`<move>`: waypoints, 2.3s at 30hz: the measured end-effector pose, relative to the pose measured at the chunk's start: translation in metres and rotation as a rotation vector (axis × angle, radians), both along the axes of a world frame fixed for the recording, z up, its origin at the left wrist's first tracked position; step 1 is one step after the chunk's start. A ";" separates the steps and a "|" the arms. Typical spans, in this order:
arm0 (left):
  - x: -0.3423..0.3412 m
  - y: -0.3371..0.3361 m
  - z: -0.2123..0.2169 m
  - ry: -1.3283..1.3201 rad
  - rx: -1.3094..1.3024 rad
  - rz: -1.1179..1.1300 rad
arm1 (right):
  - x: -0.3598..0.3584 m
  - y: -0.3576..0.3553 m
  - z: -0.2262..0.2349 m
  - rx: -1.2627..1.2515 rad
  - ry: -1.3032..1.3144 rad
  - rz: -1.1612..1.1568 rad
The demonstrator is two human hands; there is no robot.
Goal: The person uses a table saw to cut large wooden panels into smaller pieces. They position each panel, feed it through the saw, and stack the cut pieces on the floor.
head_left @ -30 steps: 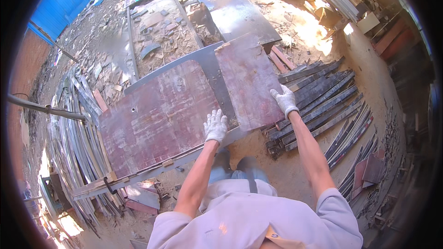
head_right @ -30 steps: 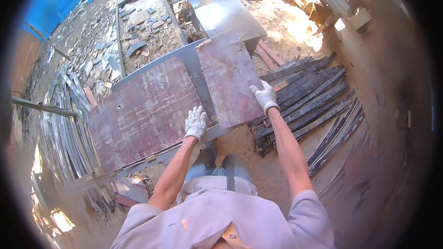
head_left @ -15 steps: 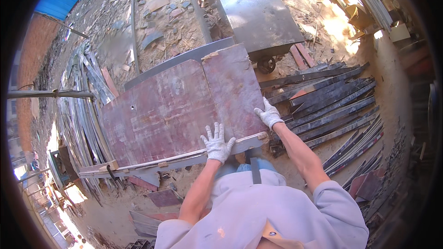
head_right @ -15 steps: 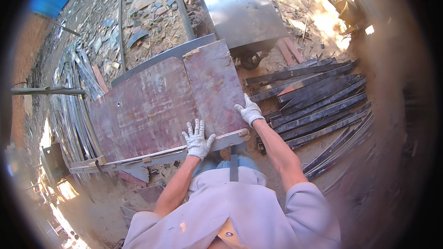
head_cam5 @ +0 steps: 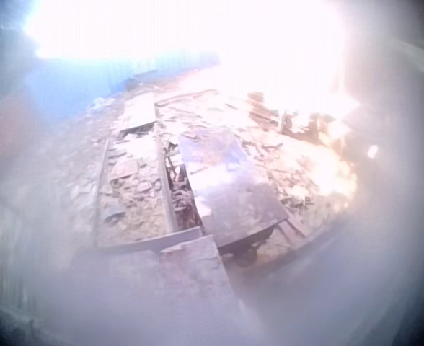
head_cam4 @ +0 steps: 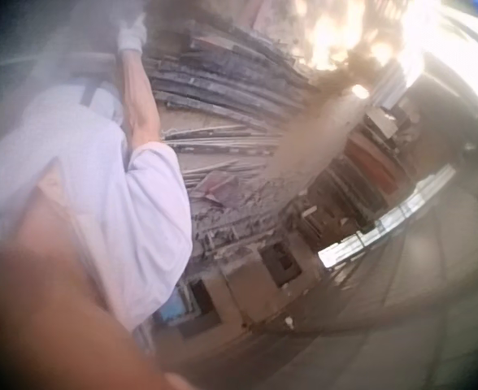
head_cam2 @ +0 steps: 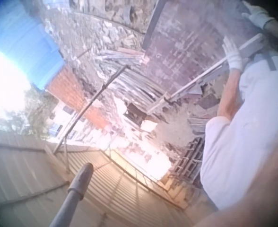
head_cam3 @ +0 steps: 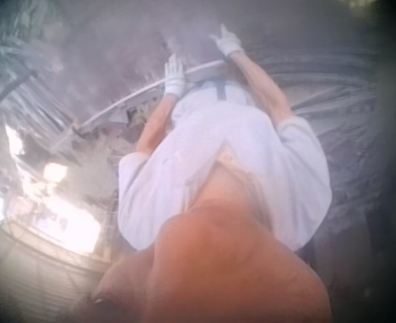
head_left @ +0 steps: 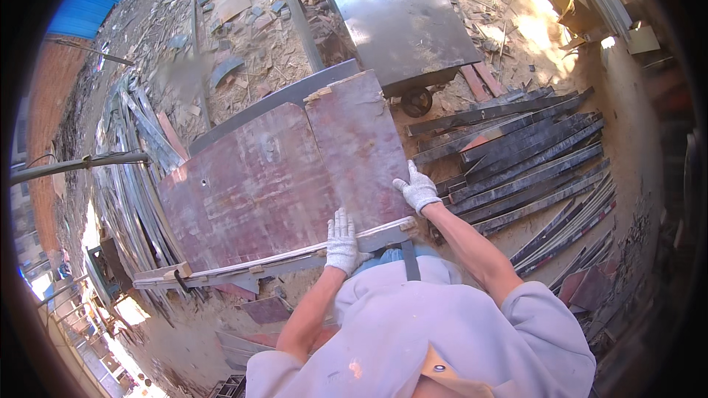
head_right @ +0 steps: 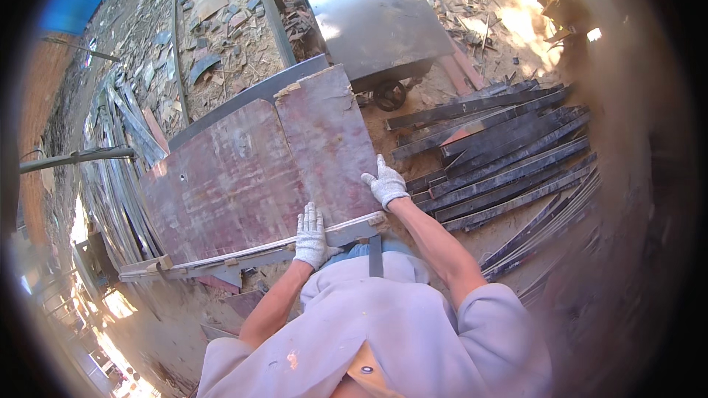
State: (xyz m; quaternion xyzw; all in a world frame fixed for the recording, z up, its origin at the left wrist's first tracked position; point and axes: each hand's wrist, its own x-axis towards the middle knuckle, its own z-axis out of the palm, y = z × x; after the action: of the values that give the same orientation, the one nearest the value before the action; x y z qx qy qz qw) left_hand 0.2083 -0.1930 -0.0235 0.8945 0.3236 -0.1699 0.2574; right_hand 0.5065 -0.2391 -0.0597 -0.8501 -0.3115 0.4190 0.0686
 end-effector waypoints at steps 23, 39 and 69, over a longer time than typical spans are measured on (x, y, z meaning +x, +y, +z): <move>-0.005 -0.008 -0.009 -0.133 -0.012 0.068 | 0.004 -0.017 -0.011 0.206 0.214 -0.180; -0.006 -0.013 -0.010 -0.120 -0.002 0.070 | 0.009 -0.018 -0.010 0.158 0.168 -0.103; 0.001 -0.015 -0.015 -0.043 0.030 0.088 | -0.009 -0.051 0.007 0.129 0.157 -0.233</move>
State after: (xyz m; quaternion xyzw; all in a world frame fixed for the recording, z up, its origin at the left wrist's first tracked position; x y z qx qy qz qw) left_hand 0.2088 -0.2078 -0.0384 0.8866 0.3597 -0.1341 0.2581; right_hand 0.4975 -0.2900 -0.0525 -0.8389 -0.2308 0.4525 0.1955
